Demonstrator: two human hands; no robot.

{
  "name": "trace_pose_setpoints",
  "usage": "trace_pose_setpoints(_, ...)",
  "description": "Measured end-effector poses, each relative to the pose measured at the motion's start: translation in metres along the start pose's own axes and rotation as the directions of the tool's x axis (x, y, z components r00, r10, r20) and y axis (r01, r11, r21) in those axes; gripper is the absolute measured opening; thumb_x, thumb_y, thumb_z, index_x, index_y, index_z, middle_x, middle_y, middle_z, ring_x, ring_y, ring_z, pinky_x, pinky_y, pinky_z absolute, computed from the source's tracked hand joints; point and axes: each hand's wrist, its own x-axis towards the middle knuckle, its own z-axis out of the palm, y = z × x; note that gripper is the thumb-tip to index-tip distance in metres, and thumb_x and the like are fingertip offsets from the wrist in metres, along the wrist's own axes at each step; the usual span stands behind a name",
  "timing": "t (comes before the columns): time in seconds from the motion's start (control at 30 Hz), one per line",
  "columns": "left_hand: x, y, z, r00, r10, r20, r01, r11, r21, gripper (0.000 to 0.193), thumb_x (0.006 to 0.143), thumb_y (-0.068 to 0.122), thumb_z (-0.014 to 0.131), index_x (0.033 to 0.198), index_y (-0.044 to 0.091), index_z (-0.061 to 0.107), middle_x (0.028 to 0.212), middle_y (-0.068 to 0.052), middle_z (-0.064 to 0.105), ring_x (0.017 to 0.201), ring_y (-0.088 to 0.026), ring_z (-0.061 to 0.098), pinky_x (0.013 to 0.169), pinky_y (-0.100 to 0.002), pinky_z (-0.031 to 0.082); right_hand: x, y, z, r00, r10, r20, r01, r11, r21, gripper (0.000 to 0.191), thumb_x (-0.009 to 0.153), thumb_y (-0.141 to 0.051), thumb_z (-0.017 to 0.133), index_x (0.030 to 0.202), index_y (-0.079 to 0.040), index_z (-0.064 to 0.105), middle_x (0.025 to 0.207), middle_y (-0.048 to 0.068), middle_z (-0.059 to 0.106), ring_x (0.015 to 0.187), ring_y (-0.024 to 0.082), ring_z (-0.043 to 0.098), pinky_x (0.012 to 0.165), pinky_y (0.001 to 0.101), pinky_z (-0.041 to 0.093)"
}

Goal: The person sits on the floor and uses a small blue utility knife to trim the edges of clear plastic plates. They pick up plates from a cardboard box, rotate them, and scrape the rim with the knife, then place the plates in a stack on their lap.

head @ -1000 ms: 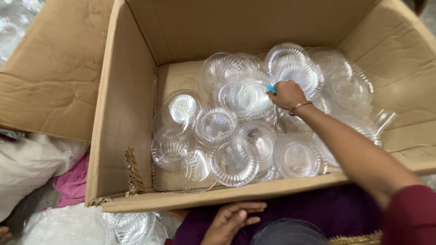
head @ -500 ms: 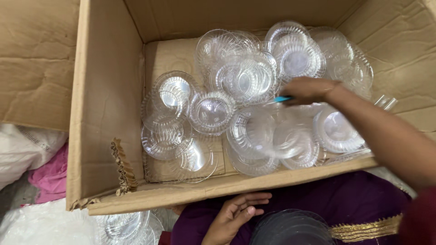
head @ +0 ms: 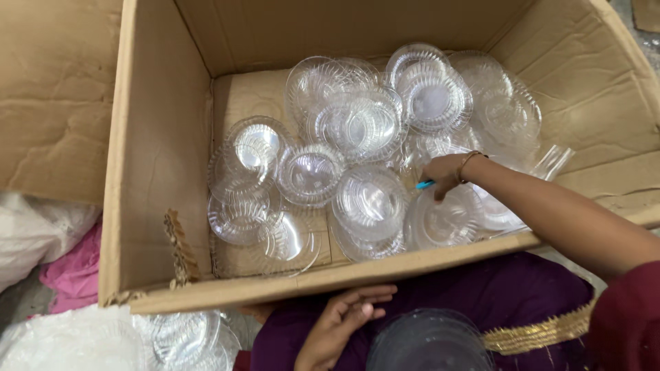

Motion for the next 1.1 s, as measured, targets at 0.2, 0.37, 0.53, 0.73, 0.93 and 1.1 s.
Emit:
trace_pose_setpoints(0.2,-0.009,-0.001,0.01,0.991,0.059,-0.123,-0.061,0.998,-0.013,0.04,0.1,0.019,0.058,0.135,0.001,0.063,0.141,-0.014,0.065,0.133,-0.025,0.06,0.109,-0.042,0.05,-0.083,0.021,-0.004,0.898,0.091,-0.43,-0.035,0.99,0.136,0.034,0.081,-0.042,0.079,0.101,-0.015,0.079,0.092,0.01,0.078,0.086,0.028,0.075,0.082,0.0439,0.056)
trace_pose_setpoints(0.37,-0.02,0.016,0.054,0.927,0.323,-0.19,-0.323,0.946,0.028,0.046,0.104,0.027,0.054,0.137,-0.005,0.06,0.141,-0.02,0.064,0.137,-0.029,0.058,0.116,-0.043,0.045,-0.237,0.038,0.048,0.372,0.305,-0.877,0.092,0.928,0.361,0.039,0.089,-0.043,0.077,0.111,-0.01,0.077,0.088,0.009,0.075,0.079,0.02,0.07,0.073,0.0383,0.054)
trace_pose_setpoints(0.53,-0.024,0.006,0.152,0.92,0.307,-0.242,-0.335,0.938,-0.083,0.061,0.102,0.044,0.041,0.147,0.005,0.048,0.148,-0.009,0.06,0.14,-0.018,0.055,0.119,-0.036,0.041,-0.308,-0.019,0.177,0.411,0.679,-0.608,0.568,0.331,0.753,0.041,0.085,-0.045,0.077,0.095,-0.005,0.074,0.083,0.0,0.076,0.081,0.008,0.072,0.075,0.027,0.058)
trace_pose_setpoints(0.73,-0.019,-0.029,0.243,0.9,0.265,-0.346,-0.251,0.964,0.085,0.053,0.102,0.034,0.053,0.14,-0.001,0.06,0.117,-0.009,0.073,0.098,-0.013,0.069,0.082,-0.031,0.06,-0.293,-0.075,0.322,0.471,0.755,-0.456,0.602,0.103,0.792,0.031,0.088,-0.03,0.078,0.093,0.0,0.072,0.081,-0.002,0.069,0.07,0.006,0.057,0.062,0.0257,0.046)
trace_pose_setpoints(0.93,-0.041,-0.051,0.272,0.794,0.332,-0.509,-0.166,0.924,0.343,0.03,0.092,0.017,0.068,0.116,0.0,0.066,0.1,-0.004,0.077,0.084,-0.009,0.074,0.063,-0.028,0.063,-0.294,-0.093,0.4,0.481,0.778,-0.405,0.673,-0.031,0.739,0.034,0.094,-0.03,0.076,0.091,0.004,0.071,0.075,-0.005,0.061,0.065,0.005,0.049,0.056,0.0258,0.039)
trace_pose_setpoints(1.1,-0.04,-0.061,0.282,0.753,0.474,-0.457,-0.211,0.831,0.514,0.031,0.092,0.017,0.072,0.118,0.001,0.064,0.098,-0.008,0.073,0.087,-0.012,0.069,0.071,-0.026,0.06,-0.294,-0.097,0.424,0.561,0.774,-0.293,0.638,-0.179,0.749,0.031,0.092,-0.032,0.074,0.094,-0.001,0.075,0.068,-0.004,0.058,0.051,0.006,0.038,0.043,0.0265,0.027)
